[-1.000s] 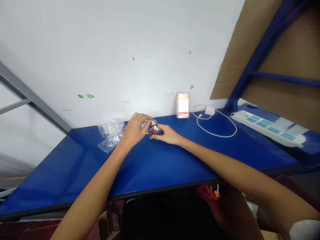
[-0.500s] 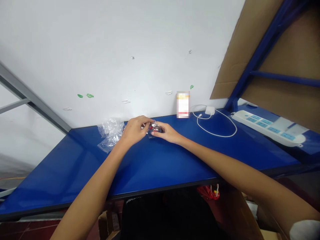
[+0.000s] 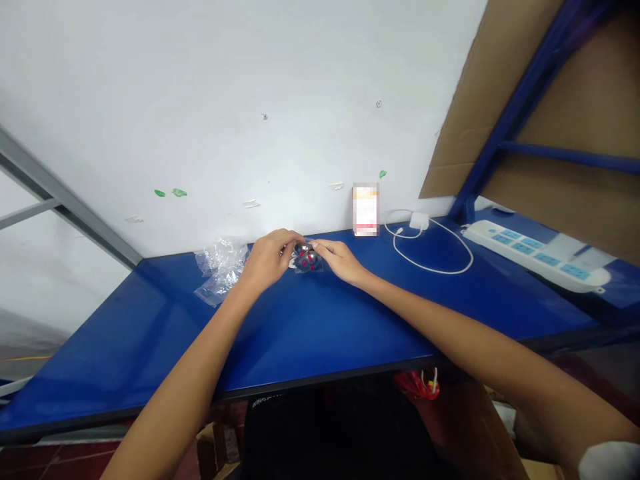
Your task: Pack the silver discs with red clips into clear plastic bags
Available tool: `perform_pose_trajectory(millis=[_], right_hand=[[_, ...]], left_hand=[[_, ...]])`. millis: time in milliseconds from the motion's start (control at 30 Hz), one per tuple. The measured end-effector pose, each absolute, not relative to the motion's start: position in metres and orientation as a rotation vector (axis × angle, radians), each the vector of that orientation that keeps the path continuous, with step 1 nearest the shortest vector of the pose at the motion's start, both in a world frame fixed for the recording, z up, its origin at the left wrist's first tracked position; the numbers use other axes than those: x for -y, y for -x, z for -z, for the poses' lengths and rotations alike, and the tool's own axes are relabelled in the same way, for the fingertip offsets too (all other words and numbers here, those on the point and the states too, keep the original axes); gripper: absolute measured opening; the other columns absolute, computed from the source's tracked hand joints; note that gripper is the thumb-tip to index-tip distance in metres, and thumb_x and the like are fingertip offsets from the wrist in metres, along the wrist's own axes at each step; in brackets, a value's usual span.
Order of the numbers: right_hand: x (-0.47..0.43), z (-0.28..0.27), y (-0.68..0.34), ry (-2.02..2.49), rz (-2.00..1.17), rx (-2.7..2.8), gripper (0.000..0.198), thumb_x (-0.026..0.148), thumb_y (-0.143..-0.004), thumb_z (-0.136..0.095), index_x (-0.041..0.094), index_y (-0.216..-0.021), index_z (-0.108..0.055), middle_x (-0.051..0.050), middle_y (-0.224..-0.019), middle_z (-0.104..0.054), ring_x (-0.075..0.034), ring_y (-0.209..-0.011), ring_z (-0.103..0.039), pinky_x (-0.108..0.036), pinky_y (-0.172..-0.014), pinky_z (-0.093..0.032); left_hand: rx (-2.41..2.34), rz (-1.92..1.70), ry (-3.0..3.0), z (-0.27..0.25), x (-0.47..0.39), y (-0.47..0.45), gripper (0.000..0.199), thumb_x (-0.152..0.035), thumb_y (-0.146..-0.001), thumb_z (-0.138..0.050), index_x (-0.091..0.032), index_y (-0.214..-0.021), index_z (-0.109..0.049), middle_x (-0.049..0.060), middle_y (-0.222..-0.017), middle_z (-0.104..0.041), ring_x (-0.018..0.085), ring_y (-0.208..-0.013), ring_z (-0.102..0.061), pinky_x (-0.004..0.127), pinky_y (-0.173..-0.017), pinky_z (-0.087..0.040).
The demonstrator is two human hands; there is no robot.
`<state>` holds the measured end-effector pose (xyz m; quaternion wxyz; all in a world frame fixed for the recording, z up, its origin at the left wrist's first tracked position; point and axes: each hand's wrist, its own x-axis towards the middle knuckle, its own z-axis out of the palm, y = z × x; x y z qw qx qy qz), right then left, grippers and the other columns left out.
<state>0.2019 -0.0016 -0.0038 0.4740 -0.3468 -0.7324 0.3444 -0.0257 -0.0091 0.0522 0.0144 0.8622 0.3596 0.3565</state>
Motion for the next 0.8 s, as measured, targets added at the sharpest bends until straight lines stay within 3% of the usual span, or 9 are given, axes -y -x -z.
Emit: perform_pose_trajectory(millis=[167, 433, 567, 800], right_hand=[[0.0028, 0.0053, -0.2004, 0.855, -0.814, 1.779, 0.038, 0.044, -0.113, -0.054, 0.026, -0.123, -0.085, -0.005, -0.13, -0.083, -0.031, -0.128, -0.073, -0.043, -0.113, -0.05], [0.0042, 0.002, -0.2011, 0.852, -0.794, 1.79, 0.04, 0.043, -0.114, -0.052, 0.025, -0.126, -0.085, -0.006, -0.13, -0.083, -0.031, -0.127, -0.074, -0.044, -0.114, -0.051], [0.0042, 0.0014, -0.2014, 0.838, -0.793, 1.796, 0.041, 0.045, -0.114, -0.051, 0.025, -0.128, -0.085, -0.005, -0.13, -0.083, -0.03, -0.129, -0.073, -0.043, -0.115, -0.051], [0.0035, 0.002, -0.2016, 0.842, -0.77, 1.798, 0.043, 0.048, -0.114, -0.051, 0.025, -0.127, -0.085, -0.005, -0.128, -0.084, -0.031, -0.123, -0.076, -0.043, -0.11, -0.053]], left_hand=[[-0.998, -1.096, -2.705, -0.0507, 0.0034, 0.0304, 0.04, -0.011, -0.103, -0.051, -0.029, -0.111, -0.085, 0.005, -0.115, -0.083, 0.026, -0.111, -0.076, 0.044, -0.099, -0.059], [-1.021, -1.11, -2.719, -0.0512, 0.0052, 0.0289, 0.04, -0.011, -0.104, -0.051, -0.029, -0.115, -0.085, 0.006, -0.115, -0.082, 0.026, -0.109, -0.076, 0.043, -0.096, -0.059], [-1.024, -1.056, -2.731, -0.0494, 0.0048, 0.028, 0.04, -0.007, -0.102, -0.05, -0.026, -0.101, -0.085, 0.006, -0.114, -0.08, 0.024, -0.106, -0.076, 0.04, -0.095, -0.059], [-1.015, -1.072, -2.738, -0.0506, 0.0074, 0.0264, 0.042, -0.008, -0.105, -0.049, -0.026, -0.12, -0.083, 0.006, -0.116, -0.08, 0.024, -0.107, -0.075, 0.041, -0.095, -0.058]])
